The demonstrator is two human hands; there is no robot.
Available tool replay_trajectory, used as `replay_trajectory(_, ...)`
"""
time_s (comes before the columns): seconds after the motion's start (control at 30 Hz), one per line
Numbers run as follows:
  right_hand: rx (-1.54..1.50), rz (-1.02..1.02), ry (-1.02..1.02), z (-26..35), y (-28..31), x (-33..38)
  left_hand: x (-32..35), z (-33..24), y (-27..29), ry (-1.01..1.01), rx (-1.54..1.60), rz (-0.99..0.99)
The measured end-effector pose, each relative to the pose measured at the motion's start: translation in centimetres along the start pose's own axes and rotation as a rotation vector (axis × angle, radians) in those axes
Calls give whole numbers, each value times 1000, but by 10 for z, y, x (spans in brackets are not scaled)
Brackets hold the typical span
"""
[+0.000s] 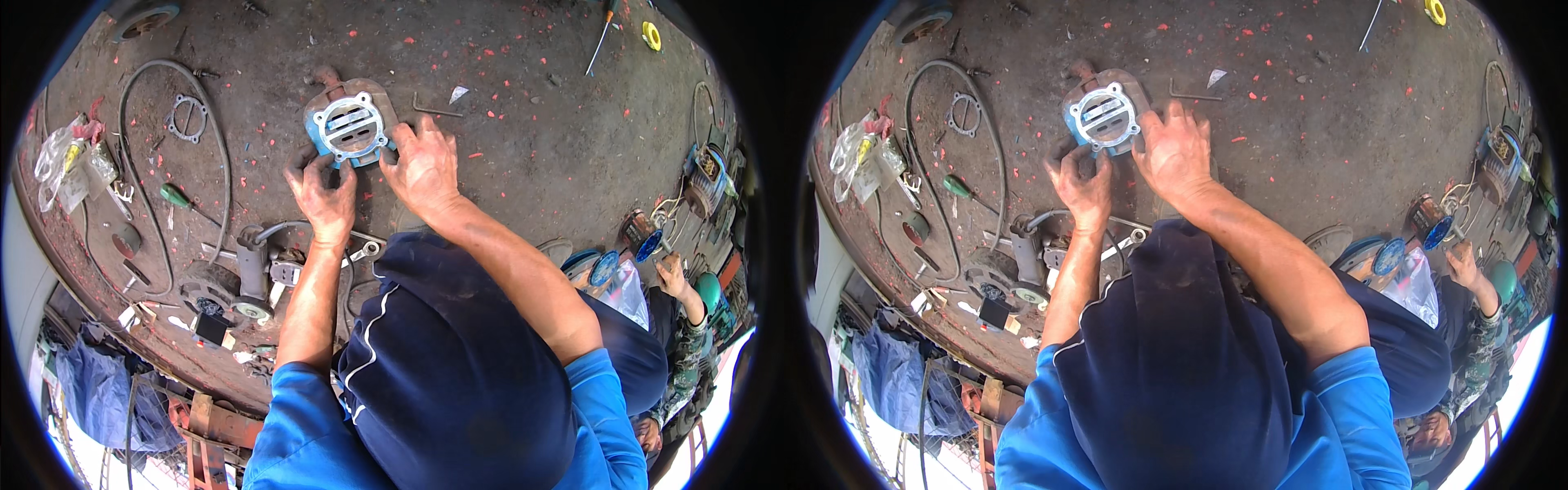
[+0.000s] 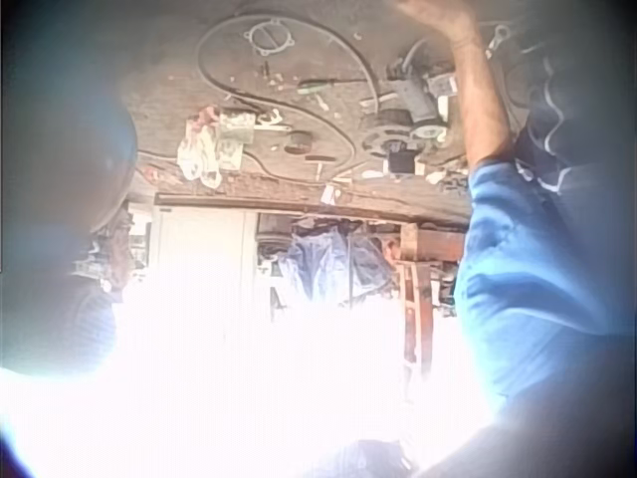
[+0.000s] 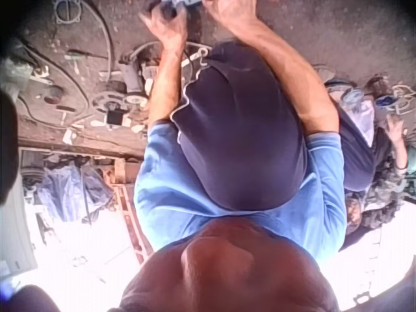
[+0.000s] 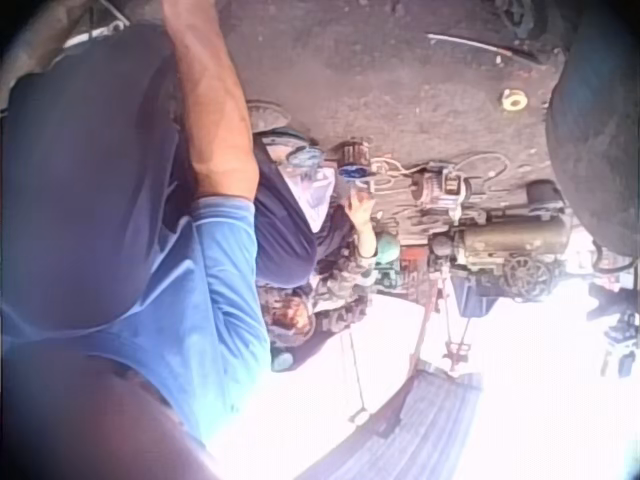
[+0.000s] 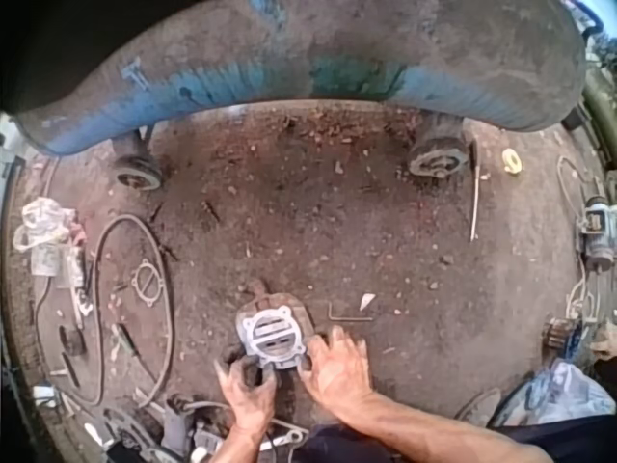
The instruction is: The person sits on the floor and assembles a mechanical housing by placing a gasket and a metal cover onto a blue base. They align the components, press them together, and inspect the fit from multiple angles.
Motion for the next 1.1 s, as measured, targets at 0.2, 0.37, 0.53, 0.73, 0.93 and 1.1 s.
replay_trajectory(0.2, 5, -61, 13, -1, 0, 2, 0, -3, 0, 20, 19, -20)
replay_trajectory(0.37, -9, -35, 3, -2, 0, 0, 0, -3, -2, -5, -2, -19)
replay_trajectory(0.53, -6, -25, -13, -3, 0, 0, 0, -5, -2, 31, 6, -14)
replay_trajectory(0.73, -10, -19, -11, -1, 2, -1, 0, -3, 0, -7, -9, -18)
replay_trajectory(0.93, 13, -13, 1, -1, 1, -2, -2, -5, 1, 42, 23, -1)
replay_trajectory(1.1, -1, -40, 26, 1, 4, 0, -3, -2, 1, 42, 28, 4)
Point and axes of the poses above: each hand's wrist, its own x-axis away from the middle knuckle, its own y-axis out of the back of the hand, z = x × y, the point moved 7 cm from there along -x, towards the middle knuckle, and after that the axes turned 7 degrees about -z, right-handed, at the moved point
